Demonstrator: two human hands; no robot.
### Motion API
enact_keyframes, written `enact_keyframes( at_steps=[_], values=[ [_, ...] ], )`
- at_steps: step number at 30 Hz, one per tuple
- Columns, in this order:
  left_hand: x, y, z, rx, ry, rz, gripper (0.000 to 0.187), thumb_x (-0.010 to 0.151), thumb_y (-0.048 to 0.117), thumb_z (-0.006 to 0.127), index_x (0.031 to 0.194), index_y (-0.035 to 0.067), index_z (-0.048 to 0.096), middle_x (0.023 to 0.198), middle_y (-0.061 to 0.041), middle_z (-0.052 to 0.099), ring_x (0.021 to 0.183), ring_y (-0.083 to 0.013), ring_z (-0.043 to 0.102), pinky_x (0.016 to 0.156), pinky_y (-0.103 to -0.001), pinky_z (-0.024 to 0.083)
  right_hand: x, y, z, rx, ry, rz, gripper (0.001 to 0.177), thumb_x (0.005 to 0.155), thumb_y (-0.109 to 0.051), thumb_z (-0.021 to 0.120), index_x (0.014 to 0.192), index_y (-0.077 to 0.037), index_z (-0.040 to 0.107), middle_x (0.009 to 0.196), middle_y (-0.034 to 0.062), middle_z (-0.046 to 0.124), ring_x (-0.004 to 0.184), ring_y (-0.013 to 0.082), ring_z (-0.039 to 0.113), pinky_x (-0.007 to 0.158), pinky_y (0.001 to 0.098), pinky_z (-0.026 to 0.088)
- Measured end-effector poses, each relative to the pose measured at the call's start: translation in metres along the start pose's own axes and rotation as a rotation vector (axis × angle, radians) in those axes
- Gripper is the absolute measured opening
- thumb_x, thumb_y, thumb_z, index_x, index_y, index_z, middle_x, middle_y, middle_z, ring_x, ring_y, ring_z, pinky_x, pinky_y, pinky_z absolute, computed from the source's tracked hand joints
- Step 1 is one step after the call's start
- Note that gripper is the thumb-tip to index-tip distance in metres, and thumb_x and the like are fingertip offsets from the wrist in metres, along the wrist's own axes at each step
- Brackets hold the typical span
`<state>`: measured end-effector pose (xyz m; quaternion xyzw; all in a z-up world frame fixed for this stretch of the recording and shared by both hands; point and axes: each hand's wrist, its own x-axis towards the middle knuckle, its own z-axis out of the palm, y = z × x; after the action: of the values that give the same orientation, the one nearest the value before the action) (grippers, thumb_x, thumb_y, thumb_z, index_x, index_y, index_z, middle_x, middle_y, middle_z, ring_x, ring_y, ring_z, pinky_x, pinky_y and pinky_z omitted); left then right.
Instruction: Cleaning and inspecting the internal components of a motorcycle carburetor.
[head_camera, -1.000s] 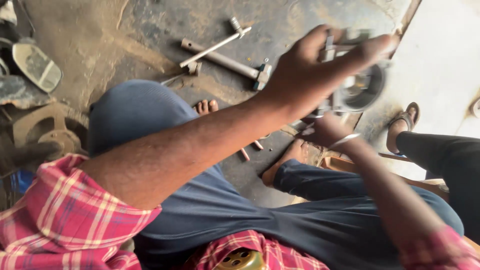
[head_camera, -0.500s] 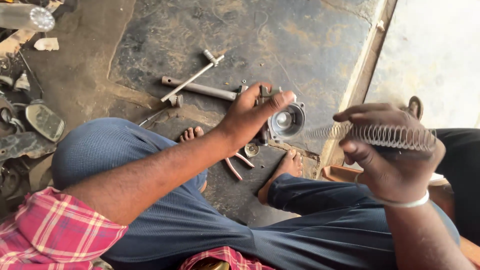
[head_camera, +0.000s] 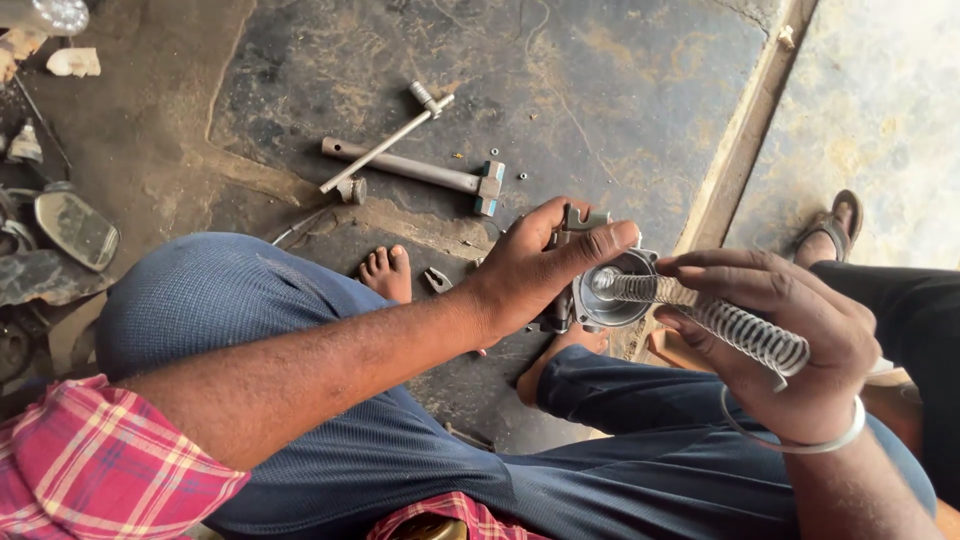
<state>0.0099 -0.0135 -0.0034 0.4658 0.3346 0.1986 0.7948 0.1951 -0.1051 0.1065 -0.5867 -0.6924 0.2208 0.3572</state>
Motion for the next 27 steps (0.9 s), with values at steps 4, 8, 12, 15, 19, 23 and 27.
enact_keyframes(
  at_steps=[4, 8, 12, 15, 19, 23, 27],
  values=[
    [-0.007, 0.004, -0.003, -0.041, 0.020, -0.016, 0.070, 0.083, 0.067, 0.068, 0.113, 0.004, 0.063, 0.091, -0.004, 0.069, 0.087, -0.0106, 0.071, 0.075, -0.024, 0.059, -0.002, 0.001, -0.001, -0.066, -0.016, -0.004, 0.034, 0.079, -0.009, 0.085, 0.107, 0.001, 0.069, 0.109, 0.0171, 0.075, 0.105, 0.0254, 0.076, 0.086, 0.0306, 0.062],
    [-0.009, 0.002, -0.006, -0.029, 0.014, -0.031, 0.074, 0.082, 0.069, 0.067, 0.116, 0.003, 0.062, 0.091, -0.006, 0.069, 0.087, -0.0119, 0.071, 0.073, -0.024, 0.060, -0.001, 0.002, 0.002, -0.050, -0.029, -0.024, 0.033, 0.080, -0.010, 0.085, 0.108, 0.000, 0.070, 0.111, 0.0153, 0.075, 0.107, 0.0248, 0.076, 0.088, 0.0313, 0.063],
    [-0.010, 0.003, -0.003, 0.022, -0.002, -0.053, 0.080, 0.079, 0.074, 0.063, 0.120, 0.006, 0.057, 0.094, -0.006, 0.069, 0.090, -0.0118, 0.074, 0.075, -0.024, 0.063, -0.007, 0.009, 0.009, -0.030, -0.044, -0.055, 0.033, 0.080, -0.011, 0.085, 0.107, -0.001, 0.070, 0.111, 0.0138, 0.075, 0.107, 0.0244, 0.077, 0.087, 0.0310, 0.064],
    [-0.008, -0.003, -0.003, 0.098, -0.004, -0.027, 0.084, 0.080, 0.077, 0.062, 0.121, 0.004, 0.060, 0.095, -0.008, 0.071, 0.092, -0.0137, 0.073, 0.078, -0.025, 0.061, -0.007, 0.007, 0.012, -0.074, -0.062, -0.062, 0.032, 0.080, -0.013, 0.086, 0.107, -0.003, 0.072, 0.111, 0.0125, 0.076, 0.105, 0.0230, 0.077, 0.085, 0.0299, 0.064],
    [-0.008, -0.002, -0.002, 0.046, -0.018, -0.019, 0.085, 0.079, 0.076, 0.063, 0.122, 0.003, 0.057, 0.098, -0.008, 0.072, 0.095, -0.0155, 0.074, 0.081, -0.027, 0.062, -0.006, 0.004, 0.015, -0.125, -0.116, -0.060, 0.032, 0.080, -0.015, 0.085, 0.108, -0.006, 0.074, 0.112, 0.0110, 0.076, 0.101, 0.0223, 0.078, 0.083, 0.0298, 0.063],
    [-0.008, 0.000, -0.002, 0.055, -0.021, -0.006, 0.087, 0.078, 0.077, 0.064, 0.122, 0.002, 0.057, 0.098, -0.008, 0.074, 0.094, -0.0150, 0.074, 0.079, -0.027, 0.062, -0.004, 0.004, 0.016, -0.132, -0.163, -0.068, 0.031, 0.082, -0.015, 0.083, 0.111, -0.008, 0.074, 0.115, 0.0113, 0.075, 0.101, 0.0228, 0.077, 0.080, 0.0308, 0.062],
    [-0.008, -0.002, -0.003, 0.088, -0.020, -0.018, 0.085, 0.078, 0.075, 0.064, 0.124, 0.004, 0.055, 0.096, -0.009, 0.069, 0.091, -0.0158, 0.074, 0.076, -0.028, 0.063, -0.004, 0.006, 0.014, -0.122, -0.179, -0.078, 0.032, 0.082, -0.015, 0.082, 0.112, -0.009, 0.074, 0.116, 0.0114, 0.074, 0.102, 0.0232, 0.077, 0.081, 0.0312, 0.062]
  ],
)
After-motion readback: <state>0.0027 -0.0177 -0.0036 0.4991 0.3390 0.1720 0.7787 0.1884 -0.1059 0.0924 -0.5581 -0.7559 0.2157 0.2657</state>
